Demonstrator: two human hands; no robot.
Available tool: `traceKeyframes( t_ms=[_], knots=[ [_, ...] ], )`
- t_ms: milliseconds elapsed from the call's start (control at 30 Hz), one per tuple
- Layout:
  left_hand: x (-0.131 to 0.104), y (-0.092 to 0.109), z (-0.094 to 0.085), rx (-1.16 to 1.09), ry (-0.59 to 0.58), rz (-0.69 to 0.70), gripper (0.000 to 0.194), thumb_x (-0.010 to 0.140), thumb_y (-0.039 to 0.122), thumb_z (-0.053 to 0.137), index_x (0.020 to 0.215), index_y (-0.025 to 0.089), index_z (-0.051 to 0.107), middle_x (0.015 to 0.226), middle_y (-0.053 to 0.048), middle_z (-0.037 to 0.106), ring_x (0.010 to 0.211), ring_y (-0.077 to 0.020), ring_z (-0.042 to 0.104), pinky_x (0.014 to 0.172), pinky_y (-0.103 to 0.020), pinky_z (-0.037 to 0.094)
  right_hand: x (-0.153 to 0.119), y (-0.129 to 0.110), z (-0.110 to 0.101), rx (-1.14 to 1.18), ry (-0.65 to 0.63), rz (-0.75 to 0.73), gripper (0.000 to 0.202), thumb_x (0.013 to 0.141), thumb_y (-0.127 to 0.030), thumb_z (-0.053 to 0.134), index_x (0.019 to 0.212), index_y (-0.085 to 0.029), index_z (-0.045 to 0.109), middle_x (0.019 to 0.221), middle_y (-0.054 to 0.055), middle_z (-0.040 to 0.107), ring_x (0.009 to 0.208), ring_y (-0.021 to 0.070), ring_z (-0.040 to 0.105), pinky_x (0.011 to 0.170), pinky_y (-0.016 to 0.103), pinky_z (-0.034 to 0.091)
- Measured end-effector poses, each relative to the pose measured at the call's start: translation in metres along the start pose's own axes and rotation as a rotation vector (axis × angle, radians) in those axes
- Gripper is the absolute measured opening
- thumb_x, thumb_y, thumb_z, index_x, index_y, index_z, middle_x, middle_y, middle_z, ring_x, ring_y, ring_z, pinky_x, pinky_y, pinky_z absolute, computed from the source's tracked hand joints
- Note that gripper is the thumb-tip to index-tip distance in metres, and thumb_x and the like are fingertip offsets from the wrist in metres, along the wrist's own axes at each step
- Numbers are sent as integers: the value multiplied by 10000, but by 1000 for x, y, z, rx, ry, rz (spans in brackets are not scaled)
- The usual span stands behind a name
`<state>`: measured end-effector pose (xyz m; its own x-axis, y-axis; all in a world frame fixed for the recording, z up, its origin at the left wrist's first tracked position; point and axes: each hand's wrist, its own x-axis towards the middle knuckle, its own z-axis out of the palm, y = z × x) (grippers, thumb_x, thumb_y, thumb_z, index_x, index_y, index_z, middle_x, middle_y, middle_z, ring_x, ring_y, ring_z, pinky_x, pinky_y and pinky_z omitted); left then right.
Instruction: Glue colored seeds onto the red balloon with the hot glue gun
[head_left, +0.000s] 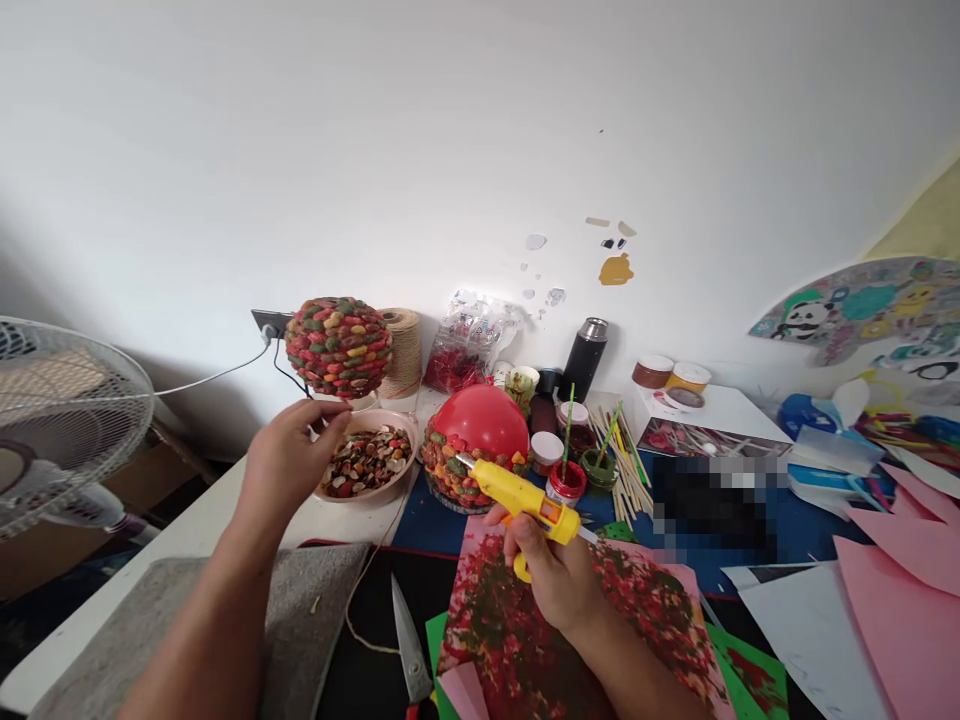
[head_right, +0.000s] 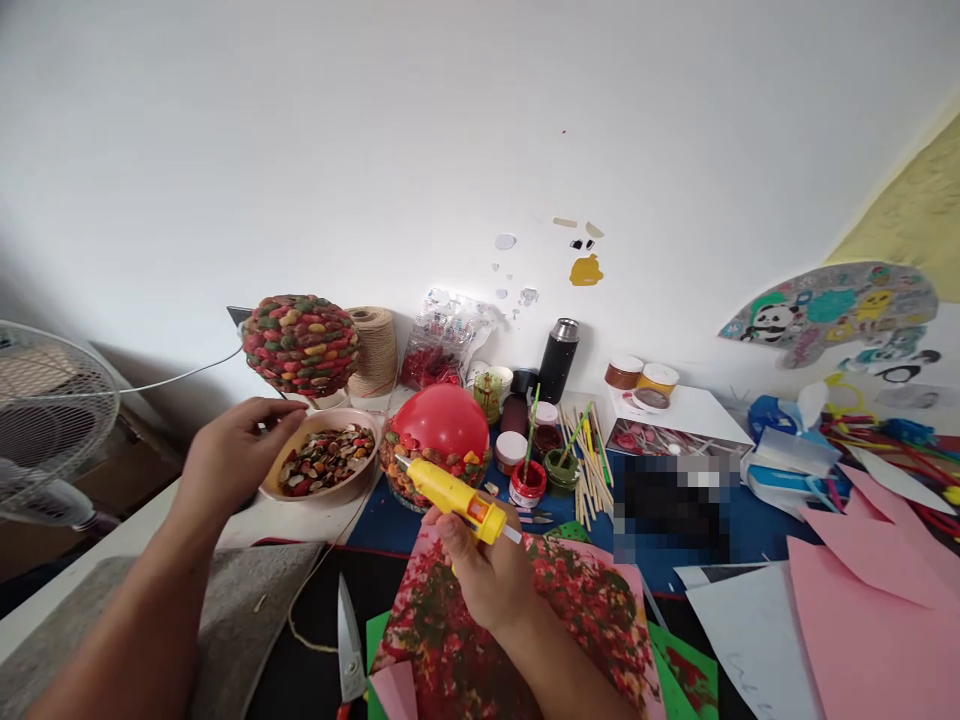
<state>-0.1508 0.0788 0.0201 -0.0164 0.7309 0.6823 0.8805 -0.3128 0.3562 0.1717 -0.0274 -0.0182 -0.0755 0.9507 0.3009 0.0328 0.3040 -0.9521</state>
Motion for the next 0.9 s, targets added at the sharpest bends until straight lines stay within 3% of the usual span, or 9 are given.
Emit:
traceKeyframes(
  t_ms=[133, 267, 500, 700, 900],
  knots=[
    [-7, 2, 26, 115, -239, 150, 271, 990, 324, 592, 956, 248, 849, 962, -111, 867, 897, -314, 784, 772, -401, 591, -2, 3, 1, 11, -23, -20, 701, 1003, -837, 590, 929, -185, 834, 678, 39, 679, 541, 169, 584, 526, 282, 483],
    [-12, 12, 43, 133, -323, 222, 288, 964, 280, 588, 968, 262, 875, 1027, -130, 869, 972, -335, 781, 912, -454, 589, -2, 3, 3, -2, -45, -17, 692, 1002, -835, 586, 907, -194, 828, 700, 47, 691, 541, 173, 579, 525, 292, 481],
    [-9, 5, 54, 203, -413, 223, 314, 976, 304, 572, 994, 267, 883, 1008, -137, 875, 976, -349, 784, 926, -457, 575, -2, 0, 5, 3, -54, -50, 676, 1024, -809, 583, 898, -192, 827, 702, 46, 687, 540, 165, 558, 517, 290, 452],
    [-6, 2, 60, 254, -501, 196, 365, 1013, 327, 514, 1090, 252, 863, 1144, -138, 870, 1021, -344, 783, 896, -433, 565, -1, -1, 5, -33, -37, -66, 666, 1023, -810, 583, 929, -209, 855, 626, 27, 625, 529, 189, 580, 487, 291, 474],
    [1, 5, 61, 292, -579, 143, 372, 1023, 349, 495, 1047, 251, 853, 1074, -120, 867, 978, -321, 773, 860, -397, 541, 0, 0, 5, -32, -26, -90, 666, 1029, -804, 584, 898, -205, 846, 643, 26, 628, 517, 171, 565, 476, 277, 462]
  ],
)
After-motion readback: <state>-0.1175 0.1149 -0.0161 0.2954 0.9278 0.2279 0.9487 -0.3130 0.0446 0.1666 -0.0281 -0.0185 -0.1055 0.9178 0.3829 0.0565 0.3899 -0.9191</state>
